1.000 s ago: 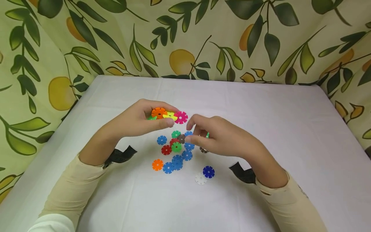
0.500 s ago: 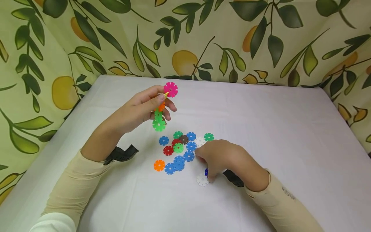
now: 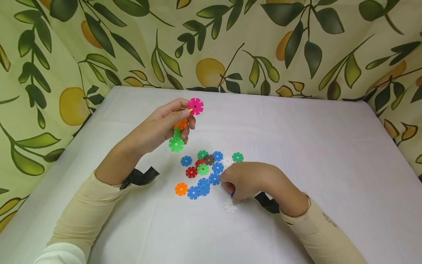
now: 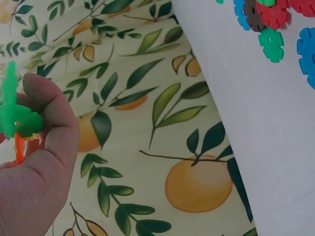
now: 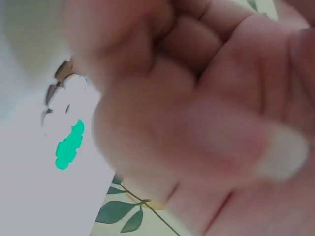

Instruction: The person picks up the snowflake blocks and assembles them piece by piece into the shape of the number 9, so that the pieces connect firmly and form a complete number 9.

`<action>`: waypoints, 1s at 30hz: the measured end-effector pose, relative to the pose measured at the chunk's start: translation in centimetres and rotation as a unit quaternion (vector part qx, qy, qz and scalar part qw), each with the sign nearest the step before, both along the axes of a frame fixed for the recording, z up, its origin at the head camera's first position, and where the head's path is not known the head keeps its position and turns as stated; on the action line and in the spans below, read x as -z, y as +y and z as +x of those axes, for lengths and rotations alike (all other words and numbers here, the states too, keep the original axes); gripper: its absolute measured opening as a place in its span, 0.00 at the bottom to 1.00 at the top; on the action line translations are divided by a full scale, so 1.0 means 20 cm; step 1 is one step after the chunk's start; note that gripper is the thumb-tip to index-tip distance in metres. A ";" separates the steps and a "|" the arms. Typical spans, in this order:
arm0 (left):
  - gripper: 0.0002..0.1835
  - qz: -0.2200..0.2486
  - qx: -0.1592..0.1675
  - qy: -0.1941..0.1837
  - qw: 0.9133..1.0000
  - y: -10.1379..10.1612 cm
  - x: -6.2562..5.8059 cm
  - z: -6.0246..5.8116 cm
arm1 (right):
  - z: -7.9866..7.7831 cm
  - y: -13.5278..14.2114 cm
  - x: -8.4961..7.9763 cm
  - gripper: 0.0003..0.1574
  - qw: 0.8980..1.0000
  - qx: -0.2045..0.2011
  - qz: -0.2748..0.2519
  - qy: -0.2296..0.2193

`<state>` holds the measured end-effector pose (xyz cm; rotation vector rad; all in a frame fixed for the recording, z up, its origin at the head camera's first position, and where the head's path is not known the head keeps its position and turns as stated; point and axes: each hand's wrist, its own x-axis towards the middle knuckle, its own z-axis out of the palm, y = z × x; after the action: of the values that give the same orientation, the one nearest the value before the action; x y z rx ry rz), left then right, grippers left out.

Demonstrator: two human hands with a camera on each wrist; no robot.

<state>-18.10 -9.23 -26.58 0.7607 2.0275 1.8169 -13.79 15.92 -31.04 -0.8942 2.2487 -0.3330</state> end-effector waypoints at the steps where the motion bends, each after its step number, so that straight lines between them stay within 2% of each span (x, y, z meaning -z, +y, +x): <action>1: 0.12 0.006 0.004 0.001 1.000 0.00 0.00 0.00 | 0.00 0.01 -0.01 0.21 1.000 -0.009 -0.018 -0.009; 4: 0.11 0.022 0.012 0.002 1.000 0.01 0.02 0.00 | -0.01 0.03 -0.03 0.20 0.996 -0.028 -0.077 -0.017; 6: 0.10 0.025 0.014 0.004 1.000 0.01 0.02 0.01 | -0.02 0.04 -0.05 0.19 0.992 -0.032 -0.118 -0.006; 11: 0.08 0.024 0.013 0.012 1.000 0.03 0.02 0.01 | -0.03 0.09 -0.12 0.16 0.974 -0.009 -0.225 0.016; 14: 0.07 0.012 0.013 0.017 1.000 0.04 0.03 0.02 | -0.03 0.11 -0.15 0.14 0.954 0.005 -0.299 0.033; 18: 0.07 -0.007 0.025 0.024 0.999 0.06 0.03 0.03 | -0.04 0.12 -0.16 0.18 0.920 0.012 -0.368 0.133; 22: 0.06 -0.017 0.040 0.033 0.998 0.08 0.04 0.05 | -0.03 0.11 -0.16 0.22 0.890 0.033 -0.385 0.241; 27: 0.05 -0.020 0.045 0.054 0.997 0.10 0.06 0.08 | -0.01 0.07 -0.16 0.22 0.856 0.032 -0.410 0.314; 30: 0.04 -0.014 0.045 0.059 0.997 0.12 0.06 0.09 | -0.01 0.06 -0.17 0.22 0.842 0.032 -0.414 0.343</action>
<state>-16.30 -6.83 -27.88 0.9561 2.0514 1.7267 -13.95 17.17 -27.71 -1.5665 2.8100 -1.2537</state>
